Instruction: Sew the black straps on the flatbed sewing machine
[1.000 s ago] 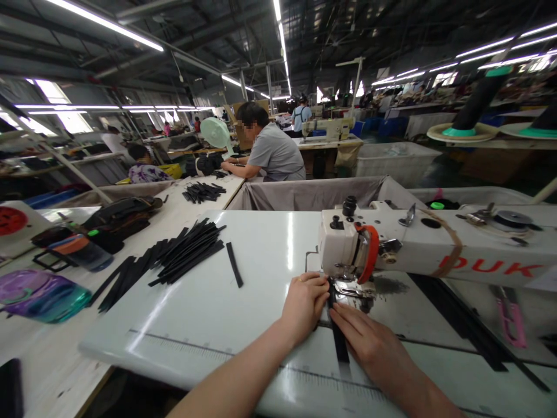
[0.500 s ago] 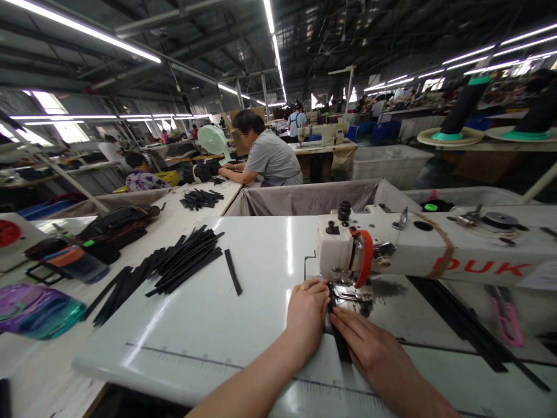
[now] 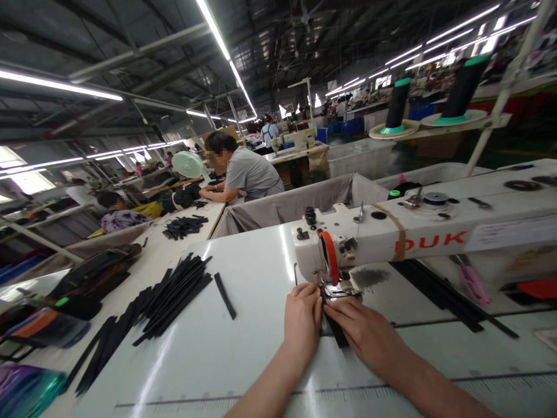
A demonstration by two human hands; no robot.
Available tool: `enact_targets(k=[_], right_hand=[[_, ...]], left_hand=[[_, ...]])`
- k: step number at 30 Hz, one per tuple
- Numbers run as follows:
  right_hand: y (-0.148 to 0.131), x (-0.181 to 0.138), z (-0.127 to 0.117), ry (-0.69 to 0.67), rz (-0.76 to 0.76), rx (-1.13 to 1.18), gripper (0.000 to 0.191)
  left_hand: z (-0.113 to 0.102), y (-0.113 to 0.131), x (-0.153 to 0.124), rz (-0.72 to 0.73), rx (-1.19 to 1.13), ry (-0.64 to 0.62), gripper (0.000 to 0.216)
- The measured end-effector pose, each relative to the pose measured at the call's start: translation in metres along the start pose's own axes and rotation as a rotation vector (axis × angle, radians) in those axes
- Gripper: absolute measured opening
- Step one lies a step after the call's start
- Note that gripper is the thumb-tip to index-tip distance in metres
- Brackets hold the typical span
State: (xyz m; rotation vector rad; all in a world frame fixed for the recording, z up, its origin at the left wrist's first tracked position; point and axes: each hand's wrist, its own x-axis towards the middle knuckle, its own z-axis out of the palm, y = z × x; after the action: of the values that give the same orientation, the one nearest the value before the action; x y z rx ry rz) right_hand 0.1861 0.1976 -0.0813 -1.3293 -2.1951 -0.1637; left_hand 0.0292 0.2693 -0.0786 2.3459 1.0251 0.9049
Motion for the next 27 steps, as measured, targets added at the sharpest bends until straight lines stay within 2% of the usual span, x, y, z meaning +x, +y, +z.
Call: enact_targets(k=[7,12,27], right_hand=[[0.006,-0.006,-0.008,-0.019,0.055,0.273,0.033],[0.008,-0.007,-0.007,-0.038,0.069,0.348,0.036],[0.014,0.004,0.006,-0.067,0.073,-0.093,0.037]], left_hand=[[-0.001,0.000,0.000,-0.007,-0.014,0.006,0.024],[-0.002,0.000,-0.002,0.005,-0.011,-0.001,0.022],[-0.001,0.002,-0.003,-0.013,0.038,0.004,0.016]])
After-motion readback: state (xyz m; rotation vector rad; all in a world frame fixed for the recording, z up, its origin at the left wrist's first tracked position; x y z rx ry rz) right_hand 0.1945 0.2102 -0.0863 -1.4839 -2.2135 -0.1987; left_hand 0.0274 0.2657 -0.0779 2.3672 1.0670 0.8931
